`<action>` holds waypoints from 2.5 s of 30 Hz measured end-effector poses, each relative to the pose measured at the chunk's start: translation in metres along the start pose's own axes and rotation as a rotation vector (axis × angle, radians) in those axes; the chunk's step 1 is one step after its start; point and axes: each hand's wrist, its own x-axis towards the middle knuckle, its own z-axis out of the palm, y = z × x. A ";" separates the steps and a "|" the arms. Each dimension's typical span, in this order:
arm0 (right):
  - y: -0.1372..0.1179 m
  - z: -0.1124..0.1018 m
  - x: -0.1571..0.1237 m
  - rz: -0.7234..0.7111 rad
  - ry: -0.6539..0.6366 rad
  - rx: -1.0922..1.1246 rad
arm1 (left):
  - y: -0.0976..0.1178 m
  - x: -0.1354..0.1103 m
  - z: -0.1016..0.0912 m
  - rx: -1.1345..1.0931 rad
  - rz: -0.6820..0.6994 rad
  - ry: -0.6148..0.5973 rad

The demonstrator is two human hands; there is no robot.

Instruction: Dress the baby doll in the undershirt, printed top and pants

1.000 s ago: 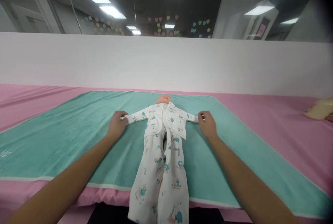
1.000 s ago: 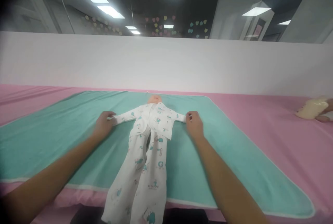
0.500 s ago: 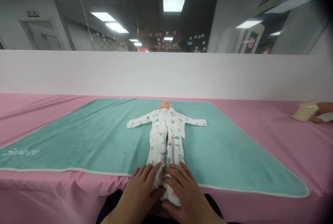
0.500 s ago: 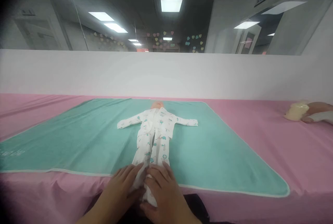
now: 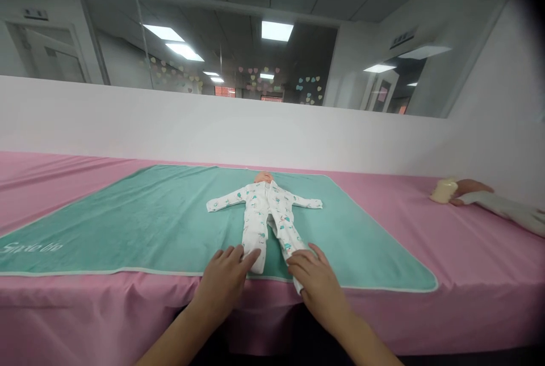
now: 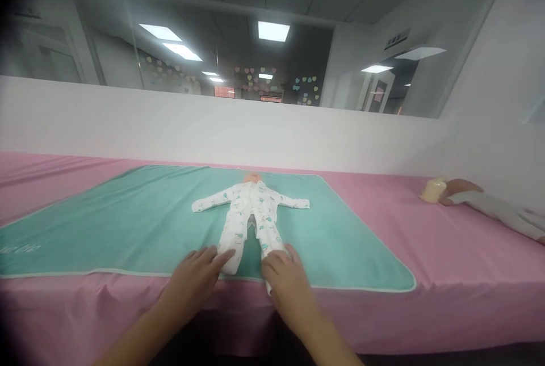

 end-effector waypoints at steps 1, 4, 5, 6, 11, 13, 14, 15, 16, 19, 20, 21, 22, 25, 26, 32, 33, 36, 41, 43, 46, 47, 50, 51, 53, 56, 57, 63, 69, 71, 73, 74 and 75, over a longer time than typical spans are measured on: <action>-0.004 0.003 -0.002 -0.053 -0.011 -0.003 | 0.002 -0.002 0.000 0.003 0.017 -0.015; -0.018 0.015 -0.009 -0.165 -0.011 -0.028 | 0.013 -0.012 0.005 -0.051 0.073 -0.101; -0.022 0.018 -0.011 -0.189 0.000 -0.033 | 0.017 -0.015 0.007 -0.094 0.075 -0.130; -0.024 0.021 -0.013 -0.212 0.009 -0.036 | 0.020 -0.019 0.008 -0.148 0.070 -0.154; -0.023 0.013 -0.018 -0.309 0.047 -0.030 | 0.023 -0.026 -0.004 -0.344 0.025 -0.192; -0.018 0.005 -0.019 -0.307 0.051 -0.056 | 0.022 -0.022 -0.014 -0.367 0.015 -0.189; -0.016 0.001 -0.020 -0.293 0.050 -0.076 | 0.021 -0.018 -0.018 -0.407 -0.009 -0.173; -0.013 -0.001 -0.021 -0.272 0.052 -0.093 | 0.021 -0.012 -0.023 -0.473 -0.046 -0.146; -0.012 -0.003 -0.022 -0.252 0.059 -0.103 | 0.020 -0.004 -0.026 -0.560 -0.093 -0.113; -0.014 -0.002 -0.022 -0.228 0.099 -0.068 | 0.018 0.029 -0.026 -0.811 -0.255 -0.025; -0.017 -0.001 -0.022 -0.238 0.109 -0.044 | 0.016 0.042 -0.022 -0.831 -0.301 -0.022; -0.021 0.000 -0.020 -0.248 0.115 -0.022 | 0.015 0.056 -0.017 -0.821 -0.338 -0.040; -0.025 0.001 -0.019 -0.254 0.119 -0.003 | 0.013 0.069 -0.011 -0.790 -0.367 -0.060; -0.033 0.003 -0.015 -0.247 0.129 0.028 | 0.008 0.106 0.010 -0.712 -0.454 -0.116; -0.033 0.004 -0.016 -0.249 0.134 0.033 | 0.007 0.115 0.015 -0.721 -0.488 -0.129; -0.018 0.023 -0.035 -0.005 0.153 -0.016 | -0.006 0.132 0.016 -0.908 -0.572 -0.218; -0.014 0.027 -0.039 0.101 0.157 -0.008 | -0.008 0.130 0.012 -0.940 -0.570 -0.224; -0.005 0.032 -0.045 0.326 0.175 0.113 | -0.010 0.123 0.004 -0.983 -0.557 -0.185; -0.003 0.016 -0.049 0.309 0.212 0.262 | -0.005 0.122 0.012 -0.844 -0.508 -0.075; -0.004 0.011 -0.053 0.201 0.231 0.245 | -0.001 0.121 0.020 -0.641 -0.431 -0.042; -0.005 0.010 -0.061 0.085 0.268 0.217 | 0.005 0.119 0.029 -0.385 -0.310 -0.012; -0.005 0.013 -0.064 0.072 0.268 0.220 | 0.007 0.117 0.032 -0.328 -0.277 0.005; -0.003 0.025 -0.073 0.093 0.253 0.255 | 0.009 0.114 0.035 -0.158 -0.202 0.097; -0.002 0.031 -0.076 0.094 0.258 0.266 | 0.008 0.113 0.035 -0.108 -0.173 0.124; -0.002 0.041 -0.080 0.080 0.256 0.270 | 0.006 0.110 0.034 -0.087 -0.092 0.130; -0.002 0.051 -0.082 0.073 0.176 0.243 | 0.001 0.104 0.030 -0.147 0.044 0.058; -0.003 0.052 -0.081 0.079 0.151 0.237 | 0.000 0.102 0.029 -0.167 0.062 0.047; -0.007 0.029 -0.051 0.038 0.251 0.220 | -0.004 0.096 0.038 -0.310 0.107 0.108; -0.003 0.005 0.009 0.119 0.273 0.211 | 0.000 0.096 0.019 -0.978 -0.008 -0.021; 0.003 0.012 0.023 0.093 0.179 0.131 | -0.005 0.097 0.007 -1.168 -0.085 0.043; 0.009 0.025 0.031 0.031 0.043 0.081 | -0.013 0.101 0.005 -1.076 -0.160 0.151; 0.011 0.033 0.033 -0.013 -0.017 0.077 | -0.018 0.103 0.009 -0.965 -0.179 0.186; 0.013 0.041 0.034 -0.054 -0.062 0.082 | -0.023 0.106 0.015 -0.853 -0.182 0.199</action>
